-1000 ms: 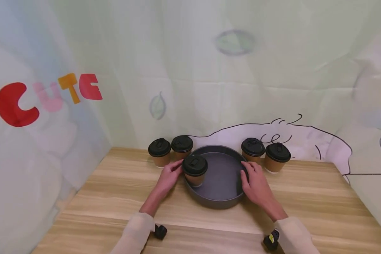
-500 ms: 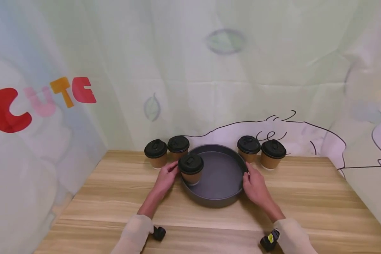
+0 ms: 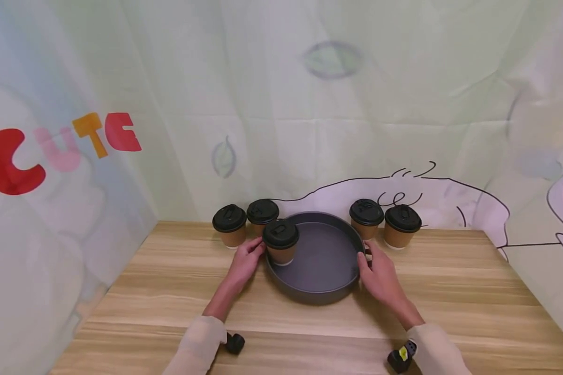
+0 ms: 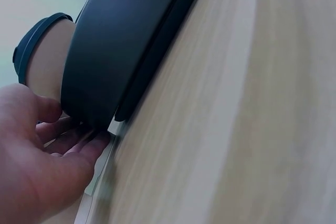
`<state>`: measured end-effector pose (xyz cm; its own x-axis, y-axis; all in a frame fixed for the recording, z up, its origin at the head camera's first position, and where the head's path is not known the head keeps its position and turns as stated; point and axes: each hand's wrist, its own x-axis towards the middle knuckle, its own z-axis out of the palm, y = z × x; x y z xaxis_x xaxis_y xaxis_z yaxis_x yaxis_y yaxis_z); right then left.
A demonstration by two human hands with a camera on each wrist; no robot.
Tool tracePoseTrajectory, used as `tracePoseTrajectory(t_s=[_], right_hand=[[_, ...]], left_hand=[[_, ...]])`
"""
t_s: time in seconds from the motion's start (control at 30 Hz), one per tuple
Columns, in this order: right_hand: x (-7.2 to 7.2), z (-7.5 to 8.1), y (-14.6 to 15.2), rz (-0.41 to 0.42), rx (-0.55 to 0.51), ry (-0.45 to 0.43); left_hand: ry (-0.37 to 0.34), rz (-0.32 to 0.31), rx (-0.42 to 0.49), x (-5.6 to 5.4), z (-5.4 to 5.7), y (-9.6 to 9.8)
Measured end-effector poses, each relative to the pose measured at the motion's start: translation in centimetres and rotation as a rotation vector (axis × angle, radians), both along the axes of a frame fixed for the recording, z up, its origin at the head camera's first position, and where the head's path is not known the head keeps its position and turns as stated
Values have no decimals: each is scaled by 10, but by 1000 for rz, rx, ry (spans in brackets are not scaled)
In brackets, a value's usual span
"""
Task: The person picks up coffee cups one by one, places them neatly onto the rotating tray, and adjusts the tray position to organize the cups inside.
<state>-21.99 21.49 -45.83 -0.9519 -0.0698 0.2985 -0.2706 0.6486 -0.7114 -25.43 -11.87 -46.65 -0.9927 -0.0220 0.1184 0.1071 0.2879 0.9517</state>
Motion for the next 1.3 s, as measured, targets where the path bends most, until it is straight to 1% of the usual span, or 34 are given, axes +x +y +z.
tracePoseTrajectory(t_s=[0.1, 0.17, 0.23, 0.3, 0.4, 0.5, 0.57, 0.67, 0.73, 0.8, 0.9, 1.03, 1.13, 1.3], right_hand=[[-16, 4, 2, 17, 26, -60], [-26, 6, 3, 23, 26, -95], [-31, 7, 3, 24, 15, -116], [-33, 6, 3, 21, 12, -110], [-27, 3, 5, 12, 16, -75], [-14, 0, 6, 4, 1, -50], [-5, -1, 6, 11, -54, -72], [4, -1, 6, 13, -144, -152], [4, 0, 6, 4, -150, -192], [0, 1, 5, -12, -111, -209], [-11, 3, 4, -25, -45, -207], [-20, 3, 4, -28, -61, -215], [-17, 1, 5, -29, -85, -220], [-3, 2, 0, -36, -118, -232]], left_hand=[[-3, 3, -2, 0, -1, -2], [-5, 0, -3, 0, -1, -2], [-9, -4, 1, 0, -1, -2], [-8, -2, 1, -1, -1, -3], [-7, -1, 1, -2, -1, -1], [-12, 0, -1, -2, 0, 0], [-16, -1, 0, -1, 0, 1], [-18, -5, 5, 0, 0, 1], [-19, -4, 8, -1, -1, 1], [-20, -4, 13, 0, -1, 1], [-23, -4, 18, 0, -2, 1], [-27, -8, 23, 0, -3, 3], [-23, -5, 25, 0, -4, 3], [-16, 1, 21, -1, -4, 1]])
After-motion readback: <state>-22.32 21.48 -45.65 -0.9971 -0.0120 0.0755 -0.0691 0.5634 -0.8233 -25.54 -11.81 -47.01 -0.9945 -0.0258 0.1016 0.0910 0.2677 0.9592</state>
